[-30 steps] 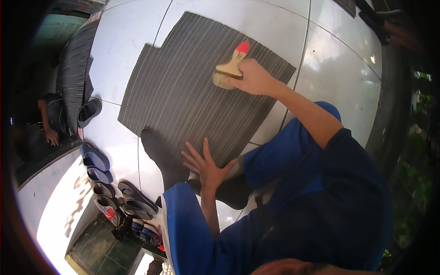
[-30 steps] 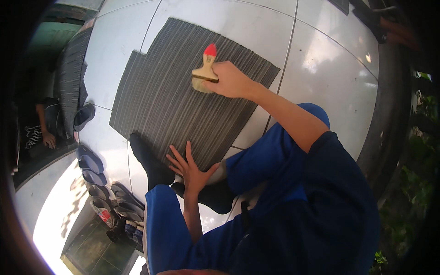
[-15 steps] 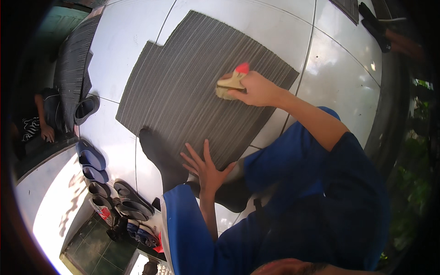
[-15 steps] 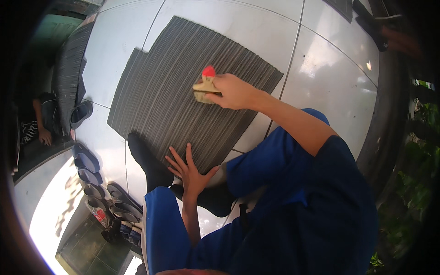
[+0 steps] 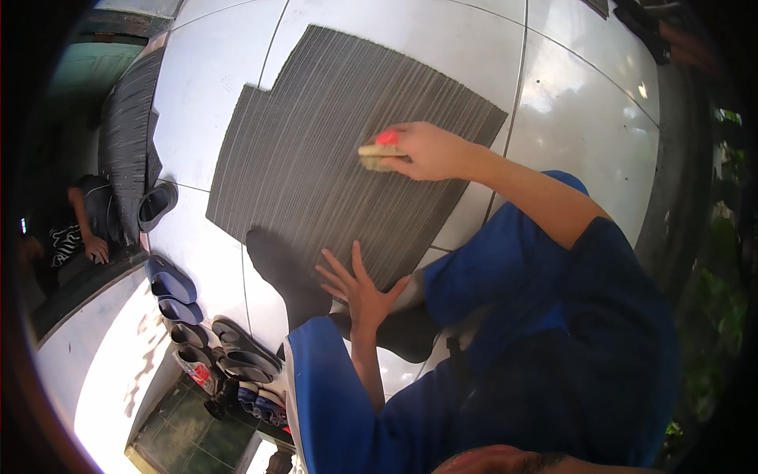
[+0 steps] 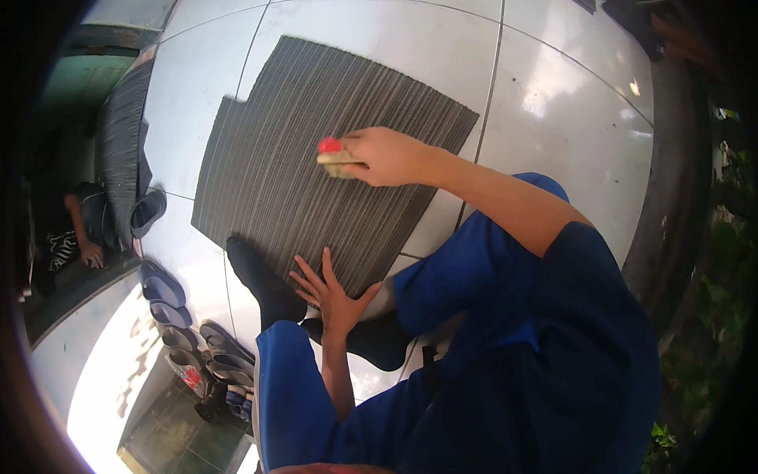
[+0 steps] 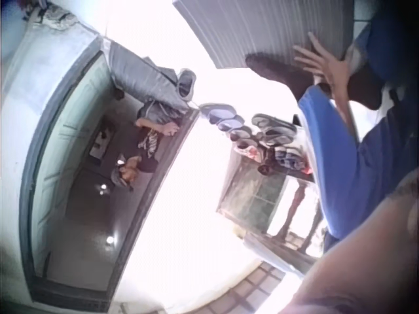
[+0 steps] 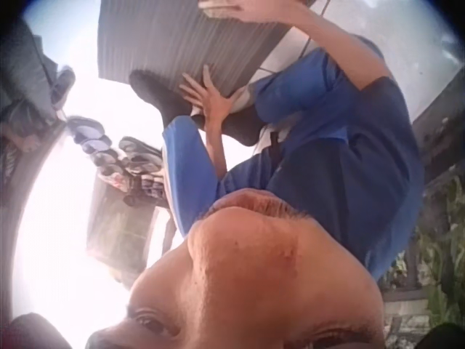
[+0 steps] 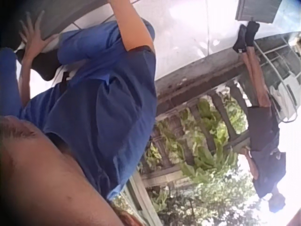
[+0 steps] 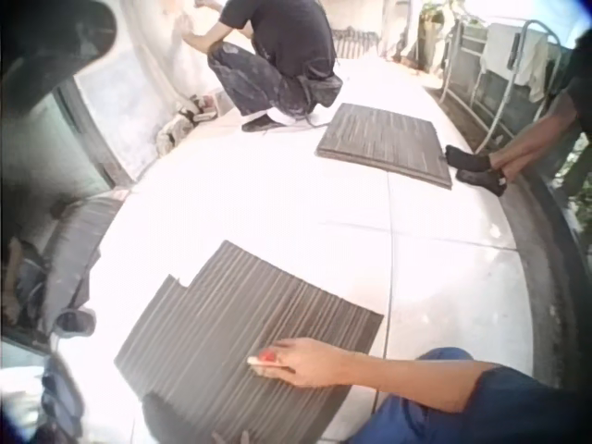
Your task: The person uses a paintbrush to spread a liquid substance across the surface of a grey rectangular tile.
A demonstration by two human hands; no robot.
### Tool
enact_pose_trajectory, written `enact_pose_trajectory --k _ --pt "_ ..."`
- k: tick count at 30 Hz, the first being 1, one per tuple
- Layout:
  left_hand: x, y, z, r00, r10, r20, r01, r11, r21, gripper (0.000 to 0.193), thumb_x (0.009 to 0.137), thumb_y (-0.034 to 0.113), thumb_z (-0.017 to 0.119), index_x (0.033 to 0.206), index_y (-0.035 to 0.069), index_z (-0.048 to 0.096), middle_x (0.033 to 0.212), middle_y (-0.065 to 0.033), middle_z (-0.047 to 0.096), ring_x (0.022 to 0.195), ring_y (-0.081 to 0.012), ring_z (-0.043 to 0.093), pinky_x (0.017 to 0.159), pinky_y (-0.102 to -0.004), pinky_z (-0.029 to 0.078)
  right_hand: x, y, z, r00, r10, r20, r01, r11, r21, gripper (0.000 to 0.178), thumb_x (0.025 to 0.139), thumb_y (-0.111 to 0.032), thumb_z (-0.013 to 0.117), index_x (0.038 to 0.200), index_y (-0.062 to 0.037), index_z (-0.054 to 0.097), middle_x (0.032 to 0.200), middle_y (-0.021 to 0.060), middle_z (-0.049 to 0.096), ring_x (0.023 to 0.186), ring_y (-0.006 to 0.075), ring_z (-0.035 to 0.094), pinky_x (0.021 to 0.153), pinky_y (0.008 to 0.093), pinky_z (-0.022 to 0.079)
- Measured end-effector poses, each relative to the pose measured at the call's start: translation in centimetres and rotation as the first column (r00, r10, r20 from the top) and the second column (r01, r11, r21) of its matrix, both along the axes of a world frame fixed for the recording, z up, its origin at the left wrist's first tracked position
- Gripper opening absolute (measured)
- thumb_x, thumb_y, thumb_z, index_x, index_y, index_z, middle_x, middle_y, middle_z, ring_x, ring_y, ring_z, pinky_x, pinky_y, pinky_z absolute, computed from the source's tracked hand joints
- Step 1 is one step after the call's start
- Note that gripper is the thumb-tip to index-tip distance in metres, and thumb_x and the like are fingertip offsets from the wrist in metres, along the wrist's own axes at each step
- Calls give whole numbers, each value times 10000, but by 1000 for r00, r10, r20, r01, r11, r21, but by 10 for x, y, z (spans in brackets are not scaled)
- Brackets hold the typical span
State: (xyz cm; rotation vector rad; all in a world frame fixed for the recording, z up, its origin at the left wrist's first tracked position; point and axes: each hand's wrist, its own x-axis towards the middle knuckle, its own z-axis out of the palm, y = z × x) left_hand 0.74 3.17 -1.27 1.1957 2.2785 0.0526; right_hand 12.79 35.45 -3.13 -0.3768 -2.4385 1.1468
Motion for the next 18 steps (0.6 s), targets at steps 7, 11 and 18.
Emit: enact_pose_trajectory --k 7,11,18 --pt "-2 -4 -5 999 -10 -31 10 1000 4 1387 630 704 904 1682 207 148 1679 -334 -167 1505 -640 -188 1115 -862 2 8 89 10 863 -502 -51 505 856 109 233 970 -173 661 1101 18 689 1025 214 720 889 404 703 809 478 559" --pt "-3 1 -9 1000 -18 6 18 1000 5 1385 632 706 901 1682 203 150 1680 -333 -168 1506 -638 -188 1117 -862 -1 25 84 8 794 -607 -11 606 791 80 367 974 -256 716 882 89 631 857 268 665 778 409 670 716 454 532" --pt "-2 -2 -4 1000 4 -1 -4 1000 -10 1368 652 679 904 1685 208 142 1681 -331 -165 1507 -634 -192 1125 -855 -3 0 27 14 993 -101 58 100 995 29 371 1001 -196 649 1334 -33 660 987 222 711 886 363 711 819 459 555"
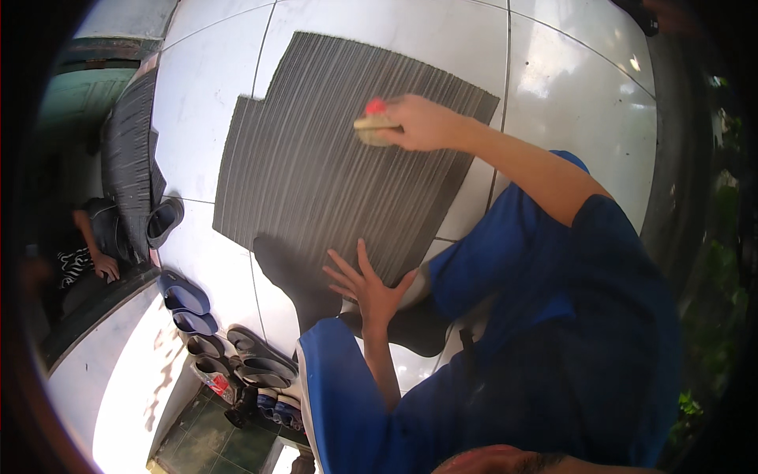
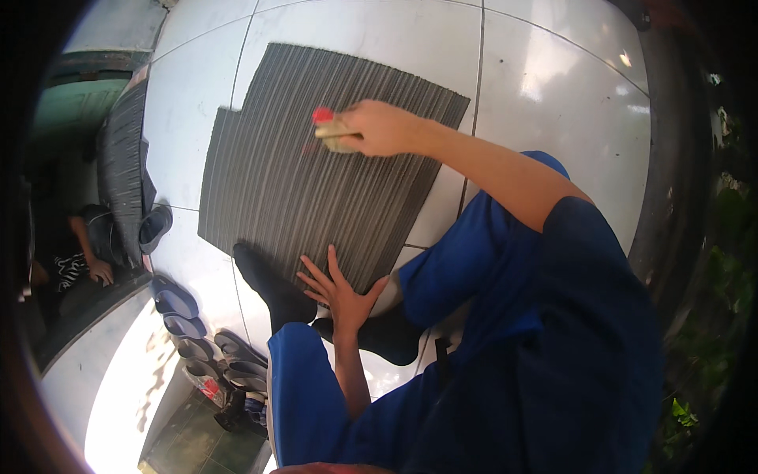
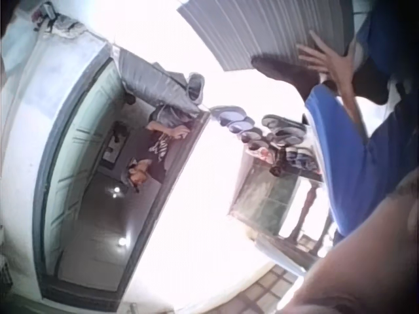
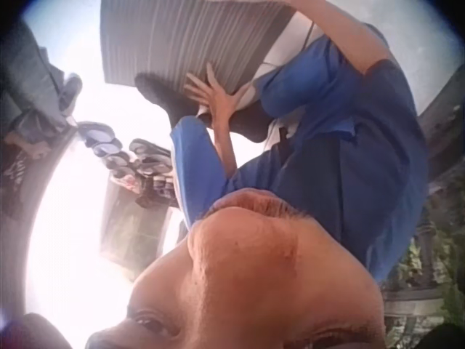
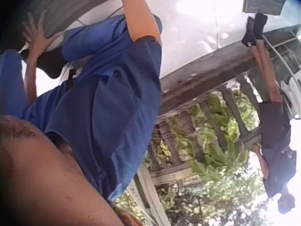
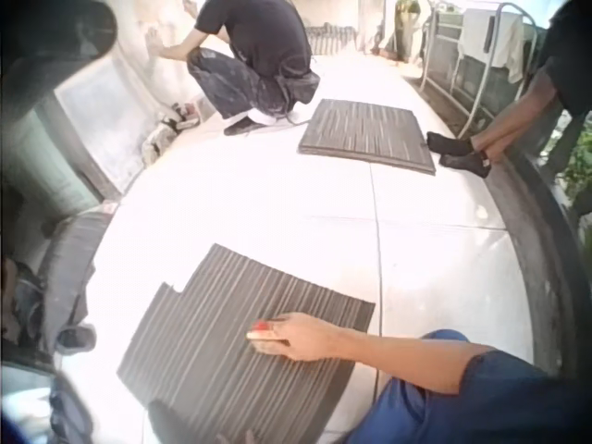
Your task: The person uses a paintbrush to spread a liquid substance across the surface of a grey rectangular tile.
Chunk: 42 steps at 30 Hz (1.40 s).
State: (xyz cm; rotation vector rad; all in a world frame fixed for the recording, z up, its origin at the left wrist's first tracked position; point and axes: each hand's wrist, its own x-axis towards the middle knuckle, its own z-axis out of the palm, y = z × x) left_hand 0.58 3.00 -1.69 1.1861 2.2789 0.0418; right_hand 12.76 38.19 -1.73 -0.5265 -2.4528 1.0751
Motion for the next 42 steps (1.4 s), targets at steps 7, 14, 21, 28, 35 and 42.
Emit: enact_pose_trajectory --k 7,14,21,28,35,42 --pt "-2 0 5 1000 -8 15 8 1000 11 1345 664 657 906 1685 214 150 1683 -327 -166 1510 -634 -181 1124 -855 4 44 74 -2 834 -533 143 515 845 146 347 988 -257 707 1141 54 715 1019 244 702 859 393 708 807 457 553" --pt "-5 -2 6 1000 -18 -13 18 1000 13 1325 678 642 902 1685 216 153 1686 -329 -150 1514 -637 -163 1127 -853 18 -10 -15 -8 998 68 -2 -68 998 -3 361 980 -271 691 1056 82 675 935 236 686 871 425 690 826 491 564" --pt "1 -3 4 999 -26 20 26 999 19 1319 681 652 896 1684 208 164 1687 -325 -150 1515 -633 -168 1131 -850 17 43 75 -27 869 -488 -81 492 835 247 292 979 -180 668 1232 -37 692 982 190 695 870 372 678 787 447 551" --pt "-3 -5 4 1000 13 -10 -13 1000 -2 1336 674 659 896 1686 199 156 1689 -315 -163 1517 -617 -196 1140 -841 5 -6 -18 -13 994 113 8 -113 993 45 420 1030 -230 638 1431 -108 623 1185 192 707 1039 327 691 932 432 570" --pt "-3 -2 1 1000 -12 -9 12 1000 29 1292 685 691 875 1667 180 208 1677 -343 -129 1489 -670 -175 1110 -870 37 24 88 -19 787 -597 -155 617 764 188 278 976 -213 696 984 65 704 961 226 703 786 381 690 720 434 554" --pt "-2 -8 5 1000 7 -23 -6 1000 20 1304 677 686 880 1671 185 201 1676 -344 -130 1487 -680 -159 1112 -871 39 -3 -13 -7 999 -13 -36 12 1000 -22 421 1002 -228 671 1404 -109 637 1000 181 718 935 350 707 851 443 576"
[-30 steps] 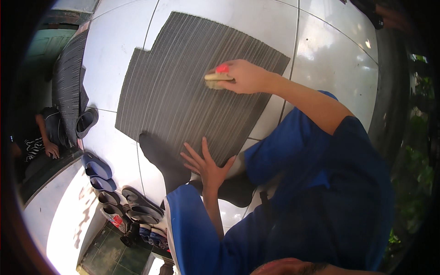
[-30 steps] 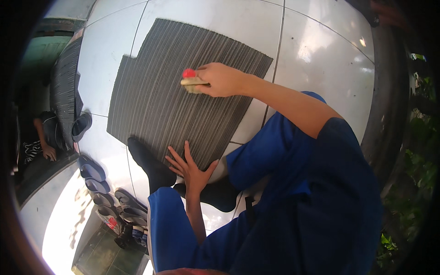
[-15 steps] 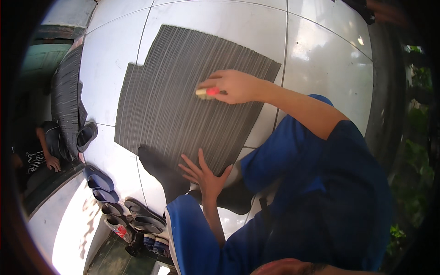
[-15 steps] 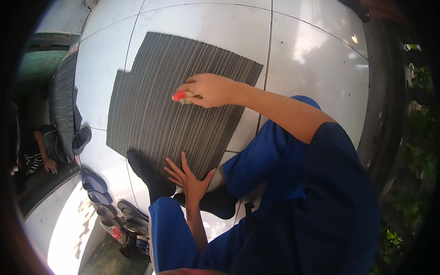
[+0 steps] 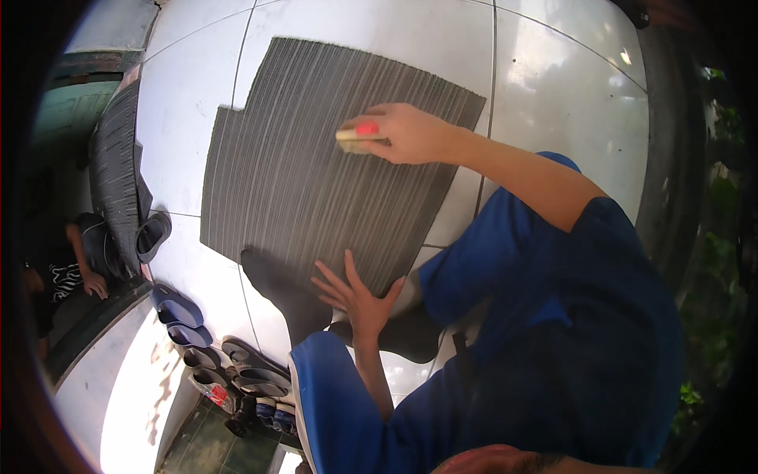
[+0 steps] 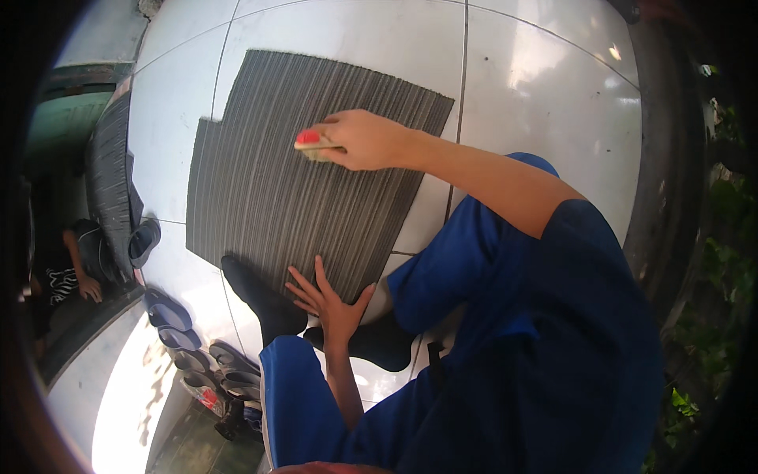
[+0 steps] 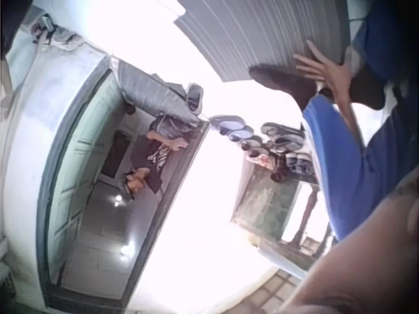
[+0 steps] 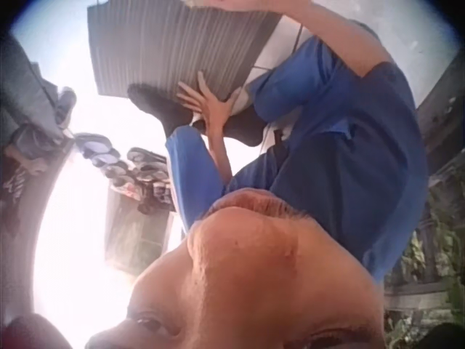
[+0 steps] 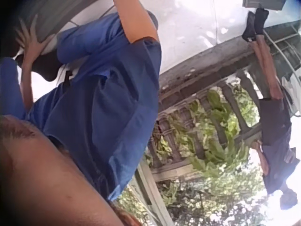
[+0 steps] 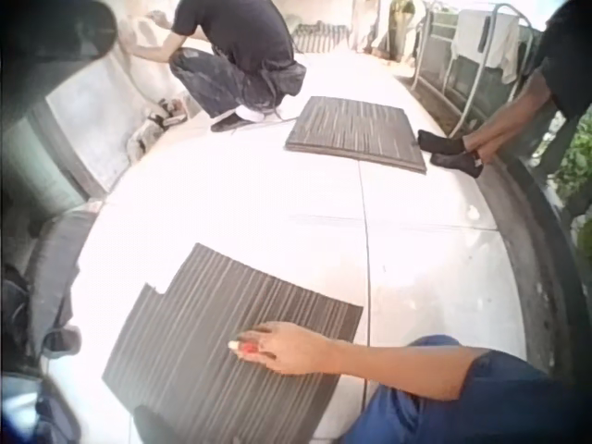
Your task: The person uses a paintbrush to spread a liquid substance across the surface of a grey rectangular tile.
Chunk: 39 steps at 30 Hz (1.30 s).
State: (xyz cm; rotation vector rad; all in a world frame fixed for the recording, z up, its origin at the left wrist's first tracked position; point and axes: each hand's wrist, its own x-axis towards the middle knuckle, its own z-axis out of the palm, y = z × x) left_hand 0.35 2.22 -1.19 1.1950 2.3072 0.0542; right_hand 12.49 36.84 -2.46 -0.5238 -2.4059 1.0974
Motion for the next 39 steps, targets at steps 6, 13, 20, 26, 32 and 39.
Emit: enact_pose_trajectory --k 6,13,20,26,32,39 --pt "0 5 -4 1000 -16 11 16 1000 -15 1339 674 633 906 1683 175 153 1684 -326 -156 1516 -628 -173 1125 -854 0 17 74 -10 896 -433 100 394 878 271 330 1051 -253 580 1310 -65 661 1008 162 720 1000 348 666 909 473 543" --pt "3 10 -3 999 -12 39 12 1000 -13 1330 682 618 908 1684 181 150 1684 -322 -172 1516 -622 -188 1133 -847 3 25 31 -1 971 -238 13 228 942 248 367 1066 -316 574 1337 -86 662 1078 152 731 1062 341 673 967 465 545" --pt "0 4 0 1000 16 8 -16 999 -30 1331 686 618 909 1685 186 143 1685 -320 -168 1519 -618 -185 1137 -845 0 -5 36 -24 994 -100 -41 106 971 212 363 1019 -194 621 1367 -96 652 1128 179 702 1042 360 674 908 448 562" --pt "4 13 -3 999 -11 39 11 1000 -14 1340 680 626 909 1684 179 143 1687 -316 -175 1519 -614 -191 1141 -840 -12 48 87 -12 847 -529 -47 523 817 241 210 1018 -166 616 1110 20 651 926 219 666 850 409 671 775 516 517" --pt "1 6 -3 1000 -6 15 7 1000 -30 1331 688 611 909 1682 172 141 1686 -310 -184 1519 -613 -194 1142 -839 -11 -14 -21 -14 998 43 -41 -43 999 3 355 986 -198 648 1272 11 660 1078 224 713 1035 390 690 921 481 558" --pt "5 12 -3 999 -10 33 11 1000 -21 1328 688 590 917 1681 174 139 1685 -311 -184 1518 -613 -199 1145 -838 -8 27 81 -23 862 -505 45 489 852 187 317 975 -134 638 1278 -41 662 1061 178 709 1088 366 674 939 479 556"
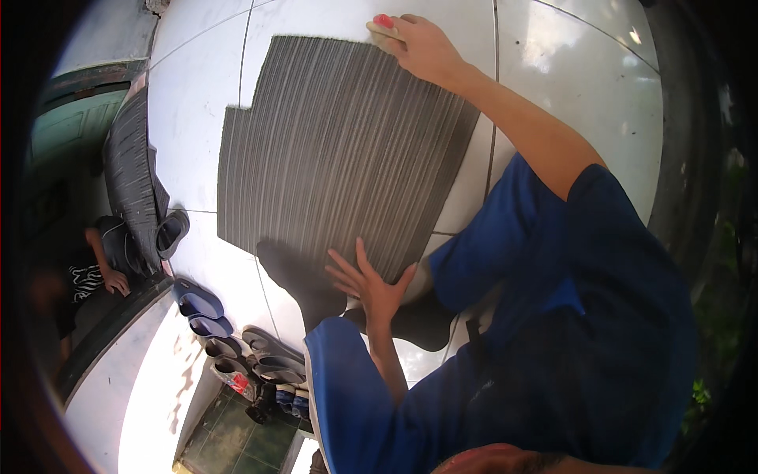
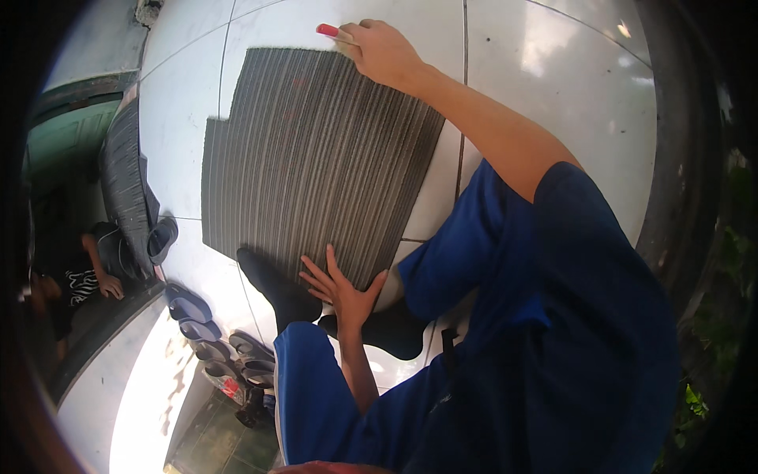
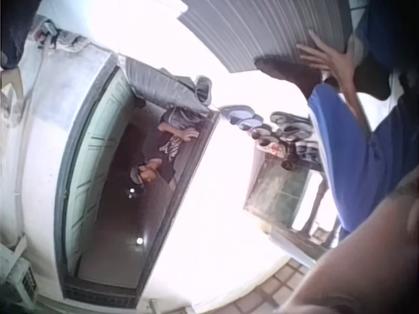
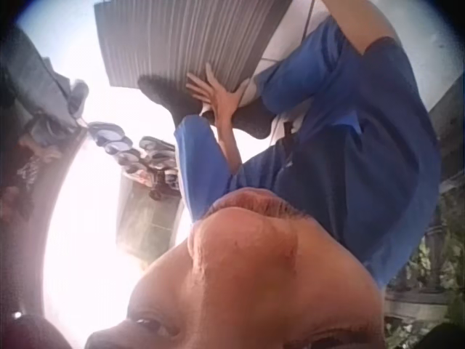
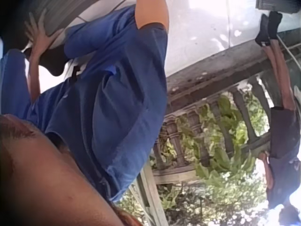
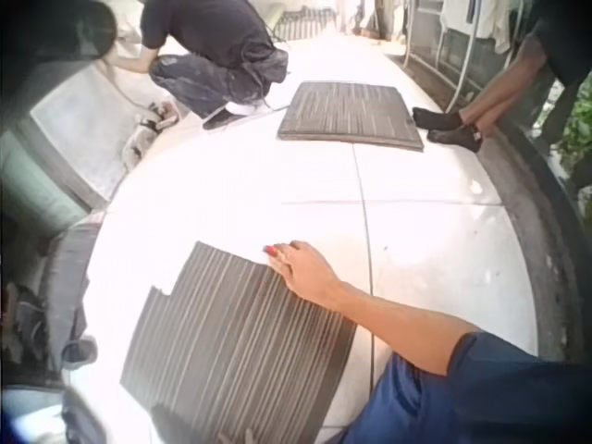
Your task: The person uses a paintbrush to spread a liquid substance across the surface of a grey rectangular tile.
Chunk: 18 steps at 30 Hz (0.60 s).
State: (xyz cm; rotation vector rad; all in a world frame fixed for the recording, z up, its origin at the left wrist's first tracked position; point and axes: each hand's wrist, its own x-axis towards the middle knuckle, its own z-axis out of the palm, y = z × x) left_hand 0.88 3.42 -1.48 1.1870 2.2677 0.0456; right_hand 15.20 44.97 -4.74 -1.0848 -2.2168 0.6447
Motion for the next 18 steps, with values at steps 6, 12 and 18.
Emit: enact_pose_trajectory --k 6,12,18 --pt "-2 -4 5 1000 29 -8 -29 1000 -3 1332 687 588 919 1683 180 134 1683 -316 -179 1516 -615 -200 1143 -841 -5 -18 -57 22 946 294 -140 -312 940 -135 297 961 -138 663 1240 -36 667 1071 174 695 1019 366 690 893 482 567" --pt "-2 -1 -4 1000 2 2 -2 1000 2 1339 676 601 921 1682 177 144 1682 -321 -171 1517 -615 -196 1138 -845 2 -33 -60 -1 897 432 -91 -434 901 -1 262 974 -165 658 1187 -12 676 1049 178 699 992 374 691 887 495 566" --pt "-1 2 -3 1000 -12 17 11 1000 11 1341 673 607 919 1683 180 147 1683 -321 -171 1515 -618 -198 1136 -846 0 13 0 -2 999 -29 -24 32 992 120 257 988 -234 666 1067 10 661 984 194 684 951 386 679 817 510 539"
